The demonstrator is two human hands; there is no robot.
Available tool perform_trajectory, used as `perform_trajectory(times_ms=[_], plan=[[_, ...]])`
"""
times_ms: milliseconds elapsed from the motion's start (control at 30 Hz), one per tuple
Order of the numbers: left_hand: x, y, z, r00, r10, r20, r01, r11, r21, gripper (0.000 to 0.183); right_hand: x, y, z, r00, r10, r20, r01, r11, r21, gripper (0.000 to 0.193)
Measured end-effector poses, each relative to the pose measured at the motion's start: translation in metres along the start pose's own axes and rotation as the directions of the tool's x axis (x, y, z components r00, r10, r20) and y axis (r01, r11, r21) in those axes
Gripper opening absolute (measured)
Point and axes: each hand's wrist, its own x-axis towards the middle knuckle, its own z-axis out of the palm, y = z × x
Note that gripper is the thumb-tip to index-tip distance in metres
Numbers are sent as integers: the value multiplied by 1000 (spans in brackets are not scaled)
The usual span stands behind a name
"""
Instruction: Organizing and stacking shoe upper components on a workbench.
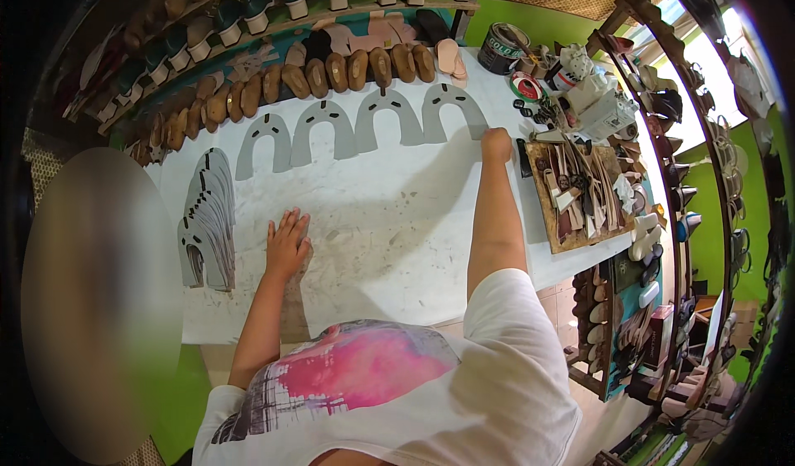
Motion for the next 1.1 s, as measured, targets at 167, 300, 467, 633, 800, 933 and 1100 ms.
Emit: perform_trajectory(times_ms=[167, 300, 467, 633, 800, 933, 1100], plan=[[-5, -3, 1, 1000, -21, -2, 21, 1000, 12, 48, -46, -32, -2, 934, -183, -309, 214, 974, 72, 28], [-7, -4, 2, 1000, -25, -12, 26, 999, 22, 48, -88, -66, -5, 919, -392, 36, 391, 920, 34, 24], [-2, 1, 3, 1000, -7, -26, 7, 1000, 20, 48, -80, -66, -1, 955, -245, 167, 216, 960, 179, 29], [-7, -4, 1, 999, -42, -16, 42, 999, 34, 48, -97, -80, -4, 908, -409, 91, 401, 911, 95, 40], [-5, -1, -2, 999, -39, 0, 39, 999, 34, 48, -110, -61, 29, 683, -714, 154, 723, 630, -282, 58], [-6, -6, 4, 997, 15, -71, -17, 999, -29, 44, -119, -71, 18, 758, -641, 116, 639, 697, -324, 61], [-16, -18, -36, 999, 36, -39, -47, 940, -337, 22, -200, -126, 16, 698, -715, 43, 716, 694, -75, 57]])
